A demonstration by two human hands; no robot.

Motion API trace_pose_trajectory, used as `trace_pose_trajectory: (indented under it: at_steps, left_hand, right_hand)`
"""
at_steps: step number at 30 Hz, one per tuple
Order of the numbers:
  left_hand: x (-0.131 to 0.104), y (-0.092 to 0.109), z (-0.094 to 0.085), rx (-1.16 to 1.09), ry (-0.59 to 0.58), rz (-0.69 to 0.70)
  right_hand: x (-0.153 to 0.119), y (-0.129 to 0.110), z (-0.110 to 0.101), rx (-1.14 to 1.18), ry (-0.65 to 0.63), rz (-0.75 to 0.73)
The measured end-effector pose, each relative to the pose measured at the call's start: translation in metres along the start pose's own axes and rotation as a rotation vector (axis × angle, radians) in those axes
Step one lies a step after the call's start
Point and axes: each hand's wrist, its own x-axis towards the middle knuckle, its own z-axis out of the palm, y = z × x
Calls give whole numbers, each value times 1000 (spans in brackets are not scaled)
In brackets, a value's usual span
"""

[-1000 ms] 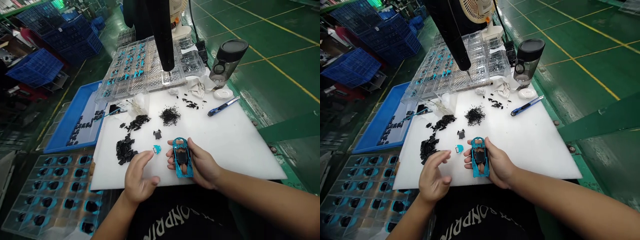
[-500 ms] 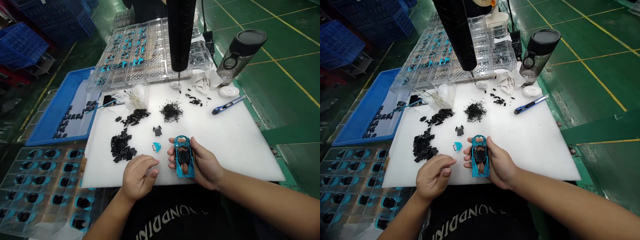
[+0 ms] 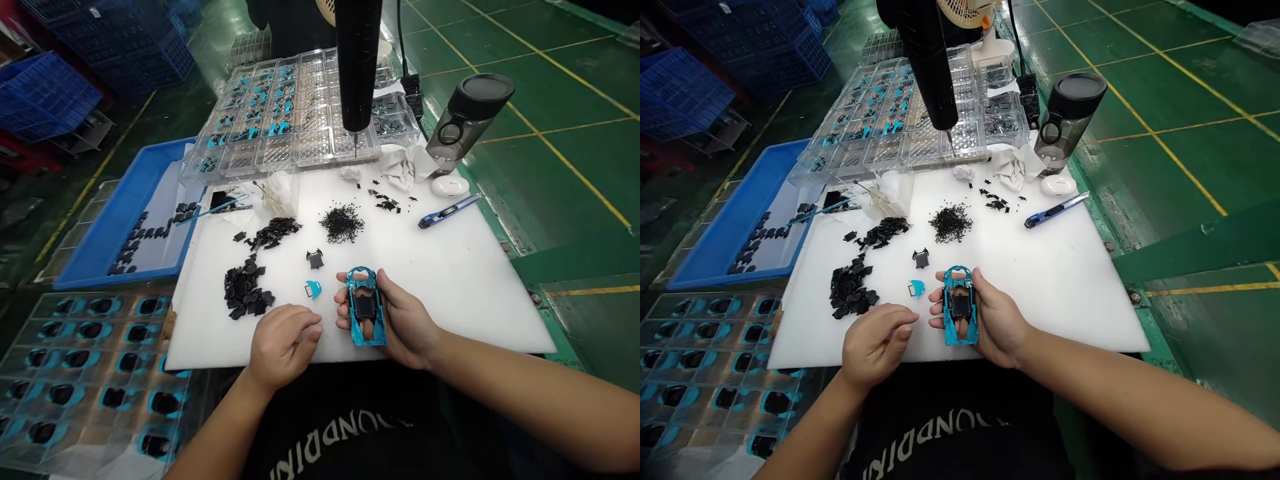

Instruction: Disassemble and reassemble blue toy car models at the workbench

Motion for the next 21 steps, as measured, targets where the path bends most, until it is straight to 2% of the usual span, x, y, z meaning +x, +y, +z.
trace_pose_trajectory:
  at_steps: [11, 21]
  left_hand:
    - [1, 1, 2, 33, 19, 14]
    - [-1, 2, 1, 42, -1, 0]
  right_hand:
    - [-1, -1, 0, 15, -31, 15]
    - [-2, -3, 2, 2, -7, 39]
